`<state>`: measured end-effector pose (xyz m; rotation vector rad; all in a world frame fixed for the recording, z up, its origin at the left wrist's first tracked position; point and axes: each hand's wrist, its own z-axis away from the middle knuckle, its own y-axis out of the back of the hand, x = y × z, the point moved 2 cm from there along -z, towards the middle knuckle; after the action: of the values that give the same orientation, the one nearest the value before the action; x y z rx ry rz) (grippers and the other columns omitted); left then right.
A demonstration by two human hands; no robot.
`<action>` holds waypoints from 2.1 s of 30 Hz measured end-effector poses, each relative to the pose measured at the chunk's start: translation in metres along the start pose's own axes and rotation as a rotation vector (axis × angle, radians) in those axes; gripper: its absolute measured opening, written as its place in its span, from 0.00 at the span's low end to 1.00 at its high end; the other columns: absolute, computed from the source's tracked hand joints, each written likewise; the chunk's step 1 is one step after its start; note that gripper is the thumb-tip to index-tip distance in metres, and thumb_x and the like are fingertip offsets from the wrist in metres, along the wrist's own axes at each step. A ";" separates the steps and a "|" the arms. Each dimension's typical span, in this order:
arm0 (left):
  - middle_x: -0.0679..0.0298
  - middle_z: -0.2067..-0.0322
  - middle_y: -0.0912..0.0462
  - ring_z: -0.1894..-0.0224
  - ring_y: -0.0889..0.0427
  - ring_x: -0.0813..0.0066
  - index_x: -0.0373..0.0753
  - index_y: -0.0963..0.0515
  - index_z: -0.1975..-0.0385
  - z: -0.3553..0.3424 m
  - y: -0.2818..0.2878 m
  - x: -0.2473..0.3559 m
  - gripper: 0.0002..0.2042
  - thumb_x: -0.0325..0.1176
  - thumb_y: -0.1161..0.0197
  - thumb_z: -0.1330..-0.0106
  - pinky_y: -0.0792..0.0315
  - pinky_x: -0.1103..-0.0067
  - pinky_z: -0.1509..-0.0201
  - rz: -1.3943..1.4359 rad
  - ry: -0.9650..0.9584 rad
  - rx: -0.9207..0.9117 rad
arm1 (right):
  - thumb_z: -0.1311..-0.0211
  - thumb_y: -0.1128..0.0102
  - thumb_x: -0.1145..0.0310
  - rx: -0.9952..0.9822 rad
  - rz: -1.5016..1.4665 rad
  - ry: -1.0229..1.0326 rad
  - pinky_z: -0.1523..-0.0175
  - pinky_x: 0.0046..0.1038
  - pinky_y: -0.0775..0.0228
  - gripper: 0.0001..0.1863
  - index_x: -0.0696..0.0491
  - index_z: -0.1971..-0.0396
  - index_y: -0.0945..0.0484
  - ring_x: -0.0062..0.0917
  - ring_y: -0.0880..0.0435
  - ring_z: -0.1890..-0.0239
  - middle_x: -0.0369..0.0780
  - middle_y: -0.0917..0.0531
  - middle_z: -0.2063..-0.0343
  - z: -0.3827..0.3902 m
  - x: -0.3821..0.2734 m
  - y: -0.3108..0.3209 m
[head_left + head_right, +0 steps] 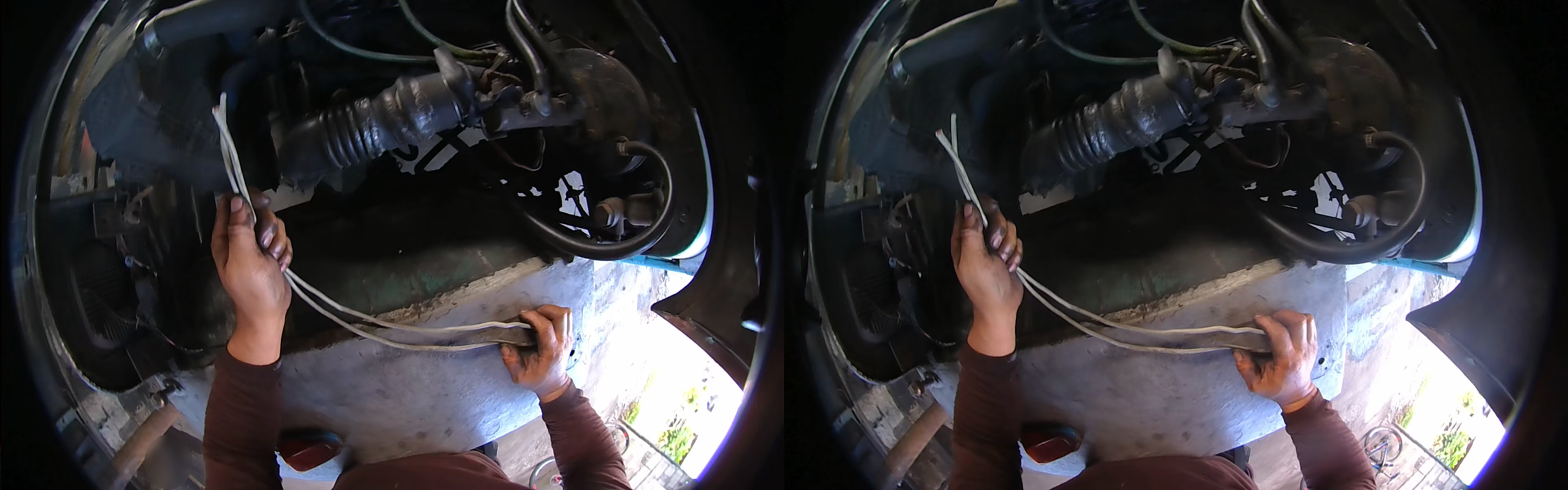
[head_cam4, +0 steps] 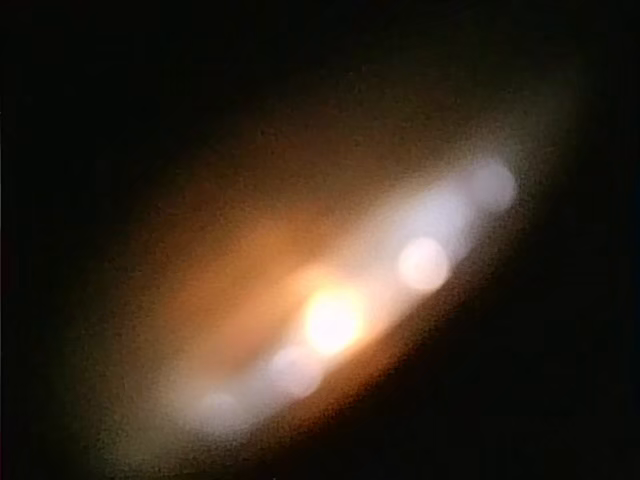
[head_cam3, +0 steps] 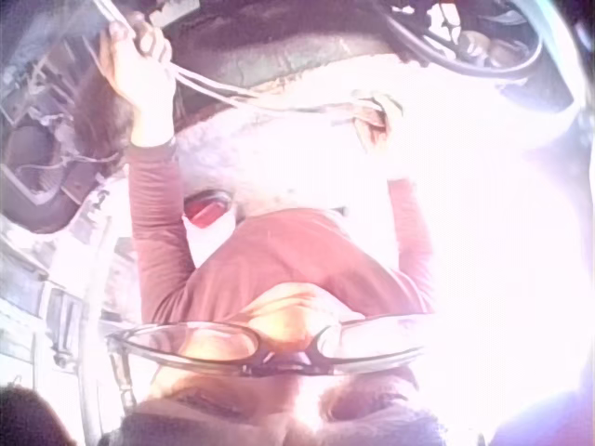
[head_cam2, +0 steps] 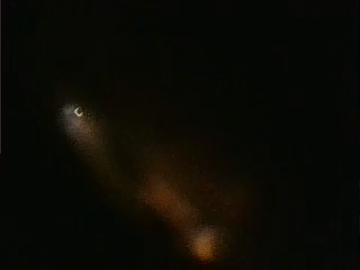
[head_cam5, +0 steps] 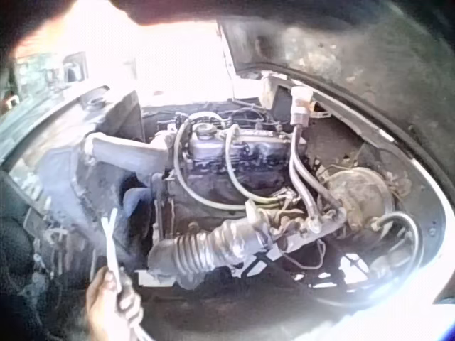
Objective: The person works on a vehicle's engine bay, handling a white cable by pulling, measuring, and cutting it with pliers. They repeatedly route the cable through the engine compartment and trim it at a workbench.
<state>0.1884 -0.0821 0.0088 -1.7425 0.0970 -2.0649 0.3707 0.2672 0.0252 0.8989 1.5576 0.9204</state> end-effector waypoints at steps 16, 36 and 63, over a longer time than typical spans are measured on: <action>0.49 0.75 0.22 0.70 0.21 0.44 0.36 0.26 0.59 0.113 -0.068 -0.014 0.11 0.39 0.46 0.22 0.29 0.60 0.66 -0.339 0.149 -1.444 | 0.48 0.28 0.47 -0.106 -0.093 0.184 0.55 0.46 0.33 0.30 0.53 0.53 0.22 0.42 0.26 0.58 0.47 0.25 0.59 0.004 0.000 0.011; 0.46 0.78 0.19 0.73 0.20 0.39 0.37 0.23 0.60 0.124 -0.063 -0.027 0.11 0.39 0.40 0.29 0.27 0.53 0.69 -0.513 0.028 -1.356 | 0.38 0.31 0.55 -0.078 -0.137 0.085 0.52 0.38 0.33 0.24 0.56 0.52 0.26 0.37 0.28 0.54 0.46 0.30 0.56 0.009 -0.003 -0.005; 0.46 0.76 0.20 0.71 0.21 0.39 0.37 0.28 0.59 0.126 -0.064 -0.034 0.11 0.40 0.45 0.24 0.30 0.52 0.68 -0.503 0.020 -1.423 | 0.58 0.28 0.67 -0.092 -0.109 0.112 0.54 0.43 0.33 0.25 0.54 0.56 0.24 0.40 0.26 0.58 0.47 0.25 0.60 0.004 -0.005 0.001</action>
<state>0.2945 0.0157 0.0244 -2.6450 1.6113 -2.5397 0.3758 0.2633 0.0272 0.7013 1.6292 0.9691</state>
